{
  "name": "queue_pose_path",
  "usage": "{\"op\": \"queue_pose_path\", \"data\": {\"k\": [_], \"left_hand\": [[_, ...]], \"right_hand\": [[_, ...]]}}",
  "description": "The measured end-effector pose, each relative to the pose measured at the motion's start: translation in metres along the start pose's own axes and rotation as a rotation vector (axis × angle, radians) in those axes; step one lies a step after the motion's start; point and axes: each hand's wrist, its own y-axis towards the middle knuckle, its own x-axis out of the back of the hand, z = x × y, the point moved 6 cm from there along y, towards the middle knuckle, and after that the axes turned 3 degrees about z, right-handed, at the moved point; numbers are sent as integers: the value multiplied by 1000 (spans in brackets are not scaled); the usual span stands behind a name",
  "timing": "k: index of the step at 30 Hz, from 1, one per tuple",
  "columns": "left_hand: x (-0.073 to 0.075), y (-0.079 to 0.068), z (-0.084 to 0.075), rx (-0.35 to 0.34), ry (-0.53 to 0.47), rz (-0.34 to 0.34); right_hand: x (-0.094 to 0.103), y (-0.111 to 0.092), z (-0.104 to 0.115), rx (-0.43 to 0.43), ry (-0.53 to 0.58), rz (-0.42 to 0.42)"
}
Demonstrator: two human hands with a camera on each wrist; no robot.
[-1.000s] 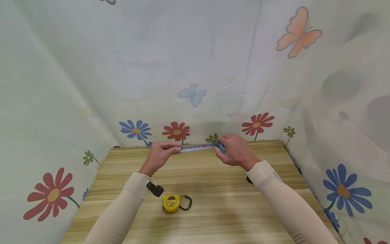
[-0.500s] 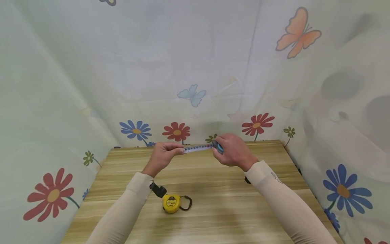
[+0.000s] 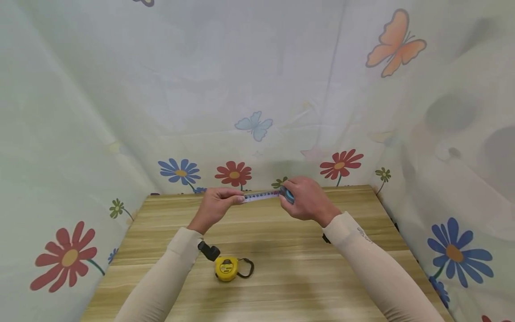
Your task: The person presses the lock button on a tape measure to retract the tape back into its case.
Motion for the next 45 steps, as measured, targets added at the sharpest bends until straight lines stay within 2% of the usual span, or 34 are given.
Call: {"op": "queue_pose_path", "data": {"k": [19,29,45], "left_hand": [[-4,4,-2,-19,8,-14],[-7,5,-6,-40,13,-9],[-6,7,-10,-18,-33,-23]], "right_hand": [[-1,1,2,-22,17,5],[0,5,5,11,8,-20],[1,6,7,-1,-6,-15]]}}
